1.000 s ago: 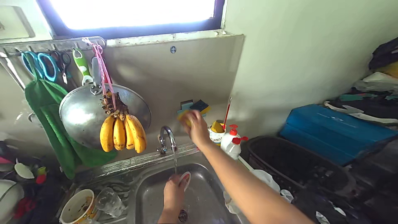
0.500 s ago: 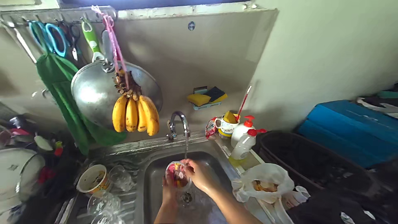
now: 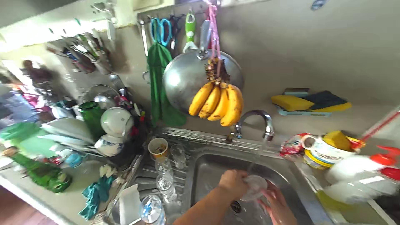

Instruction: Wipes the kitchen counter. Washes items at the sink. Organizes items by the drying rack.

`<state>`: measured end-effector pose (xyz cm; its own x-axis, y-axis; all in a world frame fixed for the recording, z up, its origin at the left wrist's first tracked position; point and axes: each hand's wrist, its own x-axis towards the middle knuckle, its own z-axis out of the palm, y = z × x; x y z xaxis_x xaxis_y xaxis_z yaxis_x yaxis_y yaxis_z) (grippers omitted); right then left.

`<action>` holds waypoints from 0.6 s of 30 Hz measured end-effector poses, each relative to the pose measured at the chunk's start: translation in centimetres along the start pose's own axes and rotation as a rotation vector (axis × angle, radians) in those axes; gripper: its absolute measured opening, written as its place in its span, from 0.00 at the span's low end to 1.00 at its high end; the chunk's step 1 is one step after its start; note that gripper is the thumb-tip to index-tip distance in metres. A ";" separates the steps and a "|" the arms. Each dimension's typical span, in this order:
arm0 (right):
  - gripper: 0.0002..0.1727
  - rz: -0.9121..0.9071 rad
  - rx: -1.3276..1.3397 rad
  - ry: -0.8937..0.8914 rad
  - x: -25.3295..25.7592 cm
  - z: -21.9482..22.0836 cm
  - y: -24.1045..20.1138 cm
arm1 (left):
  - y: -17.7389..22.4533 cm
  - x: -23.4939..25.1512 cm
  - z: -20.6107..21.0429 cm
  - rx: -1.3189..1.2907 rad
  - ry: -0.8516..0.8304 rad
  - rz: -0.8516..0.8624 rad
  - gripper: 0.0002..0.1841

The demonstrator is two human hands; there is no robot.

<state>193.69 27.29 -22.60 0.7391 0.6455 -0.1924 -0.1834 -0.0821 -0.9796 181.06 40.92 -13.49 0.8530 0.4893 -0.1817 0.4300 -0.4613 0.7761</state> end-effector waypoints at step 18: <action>0.63 -0.725 -0.666 -0.653 3.1 24.5 -4.0 | -11.6 -34.1 -35.8 0.817 0.855 -0.215 0.14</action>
<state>180.83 48.23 -17.87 0.0243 0.9543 0.2979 0.6601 0.2085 -0.7217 136.39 56.05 5.35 0.4011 0.8041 0.4388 0.8639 -0.4914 0.1108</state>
